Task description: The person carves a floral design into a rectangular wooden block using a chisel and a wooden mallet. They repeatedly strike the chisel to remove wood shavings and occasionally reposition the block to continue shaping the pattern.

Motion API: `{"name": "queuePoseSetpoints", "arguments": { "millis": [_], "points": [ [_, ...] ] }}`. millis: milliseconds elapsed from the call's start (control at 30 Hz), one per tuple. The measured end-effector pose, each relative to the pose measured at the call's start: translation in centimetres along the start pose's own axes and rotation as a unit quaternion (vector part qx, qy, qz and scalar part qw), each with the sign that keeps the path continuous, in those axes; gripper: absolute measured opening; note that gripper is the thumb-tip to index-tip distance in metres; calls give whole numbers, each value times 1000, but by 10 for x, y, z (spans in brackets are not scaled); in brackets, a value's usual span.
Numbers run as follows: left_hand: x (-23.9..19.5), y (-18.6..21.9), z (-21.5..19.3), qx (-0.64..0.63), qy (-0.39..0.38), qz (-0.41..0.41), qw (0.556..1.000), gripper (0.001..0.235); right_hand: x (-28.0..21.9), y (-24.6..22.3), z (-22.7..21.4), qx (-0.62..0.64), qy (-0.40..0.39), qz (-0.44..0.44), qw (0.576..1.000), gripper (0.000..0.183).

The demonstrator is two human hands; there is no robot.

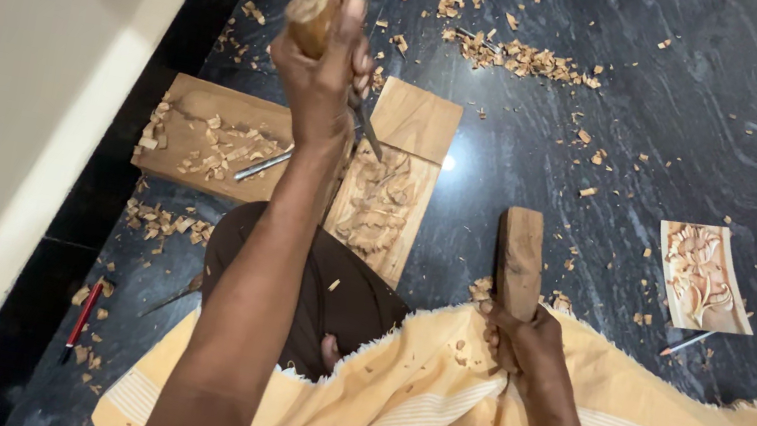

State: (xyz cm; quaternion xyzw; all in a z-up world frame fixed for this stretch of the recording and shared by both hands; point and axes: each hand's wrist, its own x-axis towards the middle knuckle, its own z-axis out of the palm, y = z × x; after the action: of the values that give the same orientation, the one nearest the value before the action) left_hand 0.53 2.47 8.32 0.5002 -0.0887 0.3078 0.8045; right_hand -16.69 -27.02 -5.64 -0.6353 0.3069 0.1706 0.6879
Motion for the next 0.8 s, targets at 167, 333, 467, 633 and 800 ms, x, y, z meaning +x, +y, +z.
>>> {"name": "queuePoseSetpoints", "arguments": {
  "millis": [167,333,467,633,800],
  "points": [
    [-16,-15,-10,-5,47,-78,996,14,-2,-3,0,-29,12,2,1000,28],
    [-14,-25,-25,-32,50,-52,997,19,-1,-2,3,-31,14,0,999,32],
    [-10,-28,-32,-15,33,-65,997,23,0,1,1,-45,11,-13,999,32],
    [-5,-40,-28,25,57,-85,994,14,-1,1,3,-48,7,-20,999,32],
    [1,-60,-28,11,42,-61,997,17,-4,-1,5,-48,24,-7,999,31]
  ]
}}
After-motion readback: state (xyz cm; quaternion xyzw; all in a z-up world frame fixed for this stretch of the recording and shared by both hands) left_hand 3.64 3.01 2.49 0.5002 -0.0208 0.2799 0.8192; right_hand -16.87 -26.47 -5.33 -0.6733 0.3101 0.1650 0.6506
